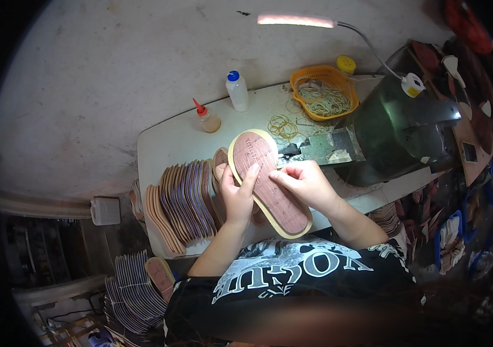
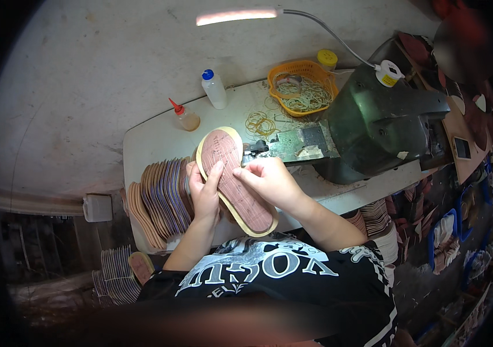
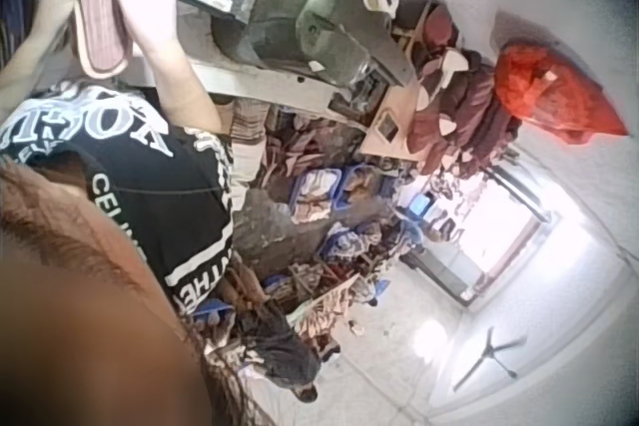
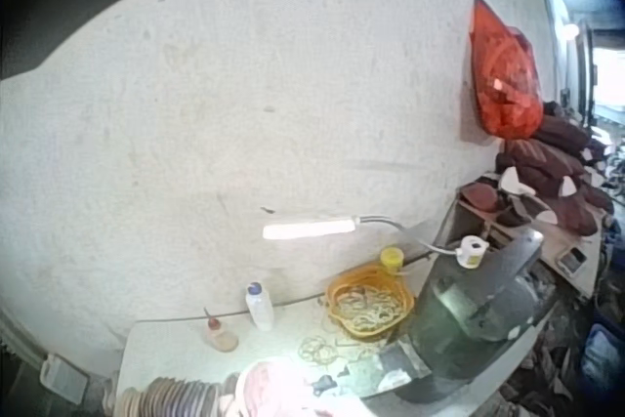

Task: Preparing and inspecting shoe soles for manufacturing.

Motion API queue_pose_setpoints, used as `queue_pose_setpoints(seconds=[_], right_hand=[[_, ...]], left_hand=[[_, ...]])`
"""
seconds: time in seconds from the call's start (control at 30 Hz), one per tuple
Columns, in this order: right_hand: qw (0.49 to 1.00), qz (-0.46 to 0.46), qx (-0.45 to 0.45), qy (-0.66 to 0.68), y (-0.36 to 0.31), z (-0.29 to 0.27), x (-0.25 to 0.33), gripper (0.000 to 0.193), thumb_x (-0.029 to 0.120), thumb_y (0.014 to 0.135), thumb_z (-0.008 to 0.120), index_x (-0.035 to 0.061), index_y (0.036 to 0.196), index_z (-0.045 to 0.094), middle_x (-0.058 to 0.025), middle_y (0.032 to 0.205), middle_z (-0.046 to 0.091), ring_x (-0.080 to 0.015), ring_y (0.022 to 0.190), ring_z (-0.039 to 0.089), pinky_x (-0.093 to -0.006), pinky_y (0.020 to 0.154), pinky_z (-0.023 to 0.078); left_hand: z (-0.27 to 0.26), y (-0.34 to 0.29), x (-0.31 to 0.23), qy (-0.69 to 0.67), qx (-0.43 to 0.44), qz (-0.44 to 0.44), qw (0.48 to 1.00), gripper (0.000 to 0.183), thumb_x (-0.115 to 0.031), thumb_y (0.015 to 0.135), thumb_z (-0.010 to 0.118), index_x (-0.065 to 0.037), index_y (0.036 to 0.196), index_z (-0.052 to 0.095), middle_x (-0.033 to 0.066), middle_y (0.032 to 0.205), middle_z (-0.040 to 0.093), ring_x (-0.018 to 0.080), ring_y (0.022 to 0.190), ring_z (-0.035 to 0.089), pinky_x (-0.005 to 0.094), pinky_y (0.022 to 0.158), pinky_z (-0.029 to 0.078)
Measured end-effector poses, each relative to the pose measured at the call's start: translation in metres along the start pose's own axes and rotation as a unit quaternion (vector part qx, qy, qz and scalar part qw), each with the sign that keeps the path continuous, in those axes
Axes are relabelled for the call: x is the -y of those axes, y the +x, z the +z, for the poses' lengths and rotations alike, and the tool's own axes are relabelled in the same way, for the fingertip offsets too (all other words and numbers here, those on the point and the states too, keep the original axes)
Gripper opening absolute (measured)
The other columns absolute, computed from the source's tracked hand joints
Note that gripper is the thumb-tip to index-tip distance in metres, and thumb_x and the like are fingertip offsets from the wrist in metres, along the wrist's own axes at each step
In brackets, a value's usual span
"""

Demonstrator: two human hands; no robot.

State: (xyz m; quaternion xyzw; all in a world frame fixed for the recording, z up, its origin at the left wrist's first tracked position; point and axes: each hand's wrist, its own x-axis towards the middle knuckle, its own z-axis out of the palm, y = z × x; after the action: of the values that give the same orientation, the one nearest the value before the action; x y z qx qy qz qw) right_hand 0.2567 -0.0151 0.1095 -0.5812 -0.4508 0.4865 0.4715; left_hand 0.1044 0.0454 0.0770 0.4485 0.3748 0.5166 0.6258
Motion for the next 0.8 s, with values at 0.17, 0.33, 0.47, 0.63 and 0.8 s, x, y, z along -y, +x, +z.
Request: queue_pose_setpoints(seconds=[0.17,0.33,0.47,0.63,0.8], right_hand=[[0.999,0.010,-0.034,-0.021,-0.003,-0.004,-0.005,0.025,0.021,0.089,0.065,-0.0031,0.084,0.070,0.0000,0.069,0.065,-0.0023,0.064,0.053,-0.0210,0.058,0.046],[0.998,0.033,-0.032,0.035,-0.013,-0.015,-0.011,0.023,0.020,0.089,0.066,-0.0033,0.090,0.069,-0.0017,0.077,0.067,-0.0039,0.069,0.058,-0.0201,0.063,0.047],[0.985,0.049,0.000,0.165,-0.032,-0.020,-0.024,0.035,0.026,0.088,0.067,-0.0039,0.104,0.064,-0.0073,0.087,0.069,-0.0072,0.074,0.062,-0.0217,0.062,0.051],[0.921,0.183,0.095,0.330,-0.053,-0.001,-0.024,0.032,0.026,0.091,0.060,-0.0030,0.106,0.062,-0.0119,0.088,0.068,-0.0168,0.071,0.068,-0.0272,0.063,0.057],[0.918,0.158,0.050,0.360,-0.039,0.015,-0.022,0.029,0.023,0.095,0.055,-0.0039,0.103,0.061,-0.0131,0.084,0.068,-0.0168,0.067,0.067,-0.0284,0.066,0.056]], left_hand=[[0.018,0.007,0.004,0.029,-0.040,-0.026,0.998,0.026,-0.013,0.084,0.069,0.003,0.103,0.059,0.0052,0.106,0.044,0.0135,0.098,0.052,0.0266,0.085,0.043],[0.012,0.027,0.026,0.056,-0.013,-0.017,0.998,0.029,-0.015,0.084,0.070,0.004,0.103,0.060,0.0068,0.109,0.043,0.0157,0.101,0.049,0.0275,0.090,0.041],[0.012,0.039,0.035,0.108,0.013,-0.017,0.994,0.032,-0.019,0.083,0.071,0.004,0.103,0.060,0.0077,0.110,0.044,0.0162,0.102,0.049,0.0276,0.092,0.040],[0.015,0.053,0.033,0.106,0.044,-0.035,0.993,0.032,-0.021,0.084,0.071,0.004,0.103,0.062,0.0083,0.109,0.046,0.0170,0.099,0.052,0.0283,0.089,0.042],[0.012,0.082,0.024,0.120,0.135,-0.149,0.972,0.037,-0.027,0.084,0.070,0.006,0.100,0.063,0.0148,0.120,0.051,0.0205,0.101,0.056,0.0310,0.089,0.044]])
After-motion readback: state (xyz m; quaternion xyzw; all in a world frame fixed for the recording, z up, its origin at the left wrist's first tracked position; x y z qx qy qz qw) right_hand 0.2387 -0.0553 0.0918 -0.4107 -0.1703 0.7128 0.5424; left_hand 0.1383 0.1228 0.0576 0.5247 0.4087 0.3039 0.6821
